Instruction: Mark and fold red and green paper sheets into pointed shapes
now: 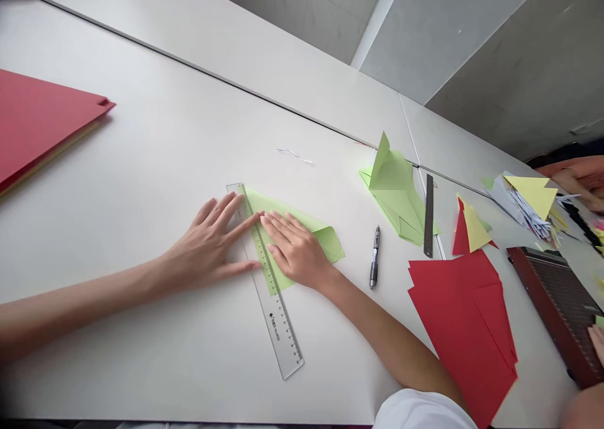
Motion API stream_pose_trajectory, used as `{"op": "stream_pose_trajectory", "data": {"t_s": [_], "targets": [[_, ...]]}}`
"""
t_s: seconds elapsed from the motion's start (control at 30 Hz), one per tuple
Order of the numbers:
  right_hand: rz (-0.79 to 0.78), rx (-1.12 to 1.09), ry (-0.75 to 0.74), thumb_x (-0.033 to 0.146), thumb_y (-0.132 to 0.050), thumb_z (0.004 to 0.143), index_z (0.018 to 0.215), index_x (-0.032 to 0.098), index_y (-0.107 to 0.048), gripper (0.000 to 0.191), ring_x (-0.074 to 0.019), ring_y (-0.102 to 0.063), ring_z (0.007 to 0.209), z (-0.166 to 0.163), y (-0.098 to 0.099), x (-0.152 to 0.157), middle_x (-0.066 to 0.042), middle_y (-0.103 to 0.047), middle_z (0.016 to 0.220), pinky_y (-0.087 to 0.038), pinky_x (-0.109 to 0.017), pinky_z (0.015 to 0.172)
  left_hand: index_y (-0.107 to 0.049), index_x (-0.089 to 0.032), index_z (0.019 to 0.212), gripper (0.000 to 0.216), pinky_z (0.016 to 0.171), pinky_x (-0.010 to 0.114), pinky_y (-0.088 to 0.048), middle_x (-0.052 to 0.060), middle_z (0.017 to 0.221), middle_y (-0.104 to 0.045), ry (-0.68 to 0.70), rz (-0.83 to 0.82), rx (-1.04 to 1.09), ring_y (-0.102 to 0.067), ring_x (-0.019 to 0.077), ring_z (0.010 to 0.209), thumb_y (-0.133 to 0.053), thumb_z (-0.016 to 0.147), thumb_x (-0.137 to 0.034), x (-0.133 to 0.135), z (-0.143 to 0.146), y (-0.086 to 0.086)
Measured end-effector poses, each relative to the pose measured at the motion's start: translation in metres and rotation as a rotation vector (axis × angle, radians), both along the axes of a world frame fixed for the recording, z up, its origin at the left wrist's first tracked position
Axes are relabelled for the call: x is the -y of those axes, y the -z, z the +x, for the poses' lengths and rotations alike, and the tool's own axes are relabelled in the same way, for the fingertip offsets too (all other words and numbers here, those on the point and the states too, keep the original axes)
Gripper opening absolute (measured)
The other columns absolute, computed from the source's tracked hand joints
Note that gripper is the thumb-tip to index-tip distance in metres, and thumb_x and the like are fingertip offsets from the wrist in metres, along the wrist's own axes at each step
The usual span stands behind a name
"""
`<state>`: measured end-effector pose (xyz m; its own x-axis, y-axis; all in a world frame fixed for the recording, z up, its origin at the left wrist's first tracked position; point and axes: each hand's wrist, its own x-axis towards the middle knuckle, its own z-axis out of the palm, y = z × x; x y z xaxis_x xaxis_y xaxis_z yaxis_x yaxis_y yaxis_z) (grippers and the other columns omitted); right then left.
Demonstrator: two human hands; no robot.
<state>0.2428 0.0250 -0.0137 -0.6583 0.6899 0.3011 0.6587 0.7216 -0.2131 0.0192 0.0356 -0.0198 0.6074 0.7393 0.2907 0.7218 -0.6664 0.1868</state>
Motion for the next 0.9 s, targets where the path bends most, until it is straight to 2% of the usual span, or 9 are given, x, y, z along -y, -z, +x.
{"op": "stream_pose_trajectory", "data": {"t_s": [0.2, 0.5, 0.9], "targets": [[0.028, 0.079, 0.036, 0.024, -0.029, 0.101, 0.147, 0.006, -0.035, 0.049, -0.0156, -0.029, 0.143, -0.003, -0.002, 0.0, -0.009, -0.042, 0.149, -0.025, -0.039, 0.121, -0.039, -0.015, 0.146, 0.086, 0.111, 0.061, -0.021, 0.026, 0.149, -0.029, 0.02, 0.058, -0.019, -0.025, 0.0438, 0.14, -0.039, 0.085, -0.075, -0.003, -0.001, 0.002], [0.062, 0.216, 0.263, 0.032, -0.026, 0.104, 0.144, 0.002, -0.041, 0.052, -0.0222, -0.033, 0.142, 0.0, -0.006, 0.012, -0.013, -0.041, 0.149, -0.024, -0.042, 0.121, -0.039, -0.015, 0.146, 0.083, 0.11, 0.061, -0.023, 0.026, 0.147, -0.032, 0.024, 0.085, -0.036, -0.028, 0.0435, 0.138, -0.039, 0.086, -0.073, -0.004, -0.001, 0.002], [0.112, 0.309, 0.542, 0.042, -0.026, 0.103, 0.14, -0.003, -0.044, 0.061, -0.0277, -0.04, 0.138, 0.023, 0.0, 0.032, -0.02, -0.047, 0.144, -0.033, -0.044, 0.116, -0.04, -0.015, 0.145, 0.081, 0.11, 0.06, -0.024, 0.024, 0.146, -0.032, 0.033, 0.075, -0.018, -0.028, 0.0436, 0.138, -0.04, 0.087, -0.071, -0.005, 0.0, 0.0]]}}
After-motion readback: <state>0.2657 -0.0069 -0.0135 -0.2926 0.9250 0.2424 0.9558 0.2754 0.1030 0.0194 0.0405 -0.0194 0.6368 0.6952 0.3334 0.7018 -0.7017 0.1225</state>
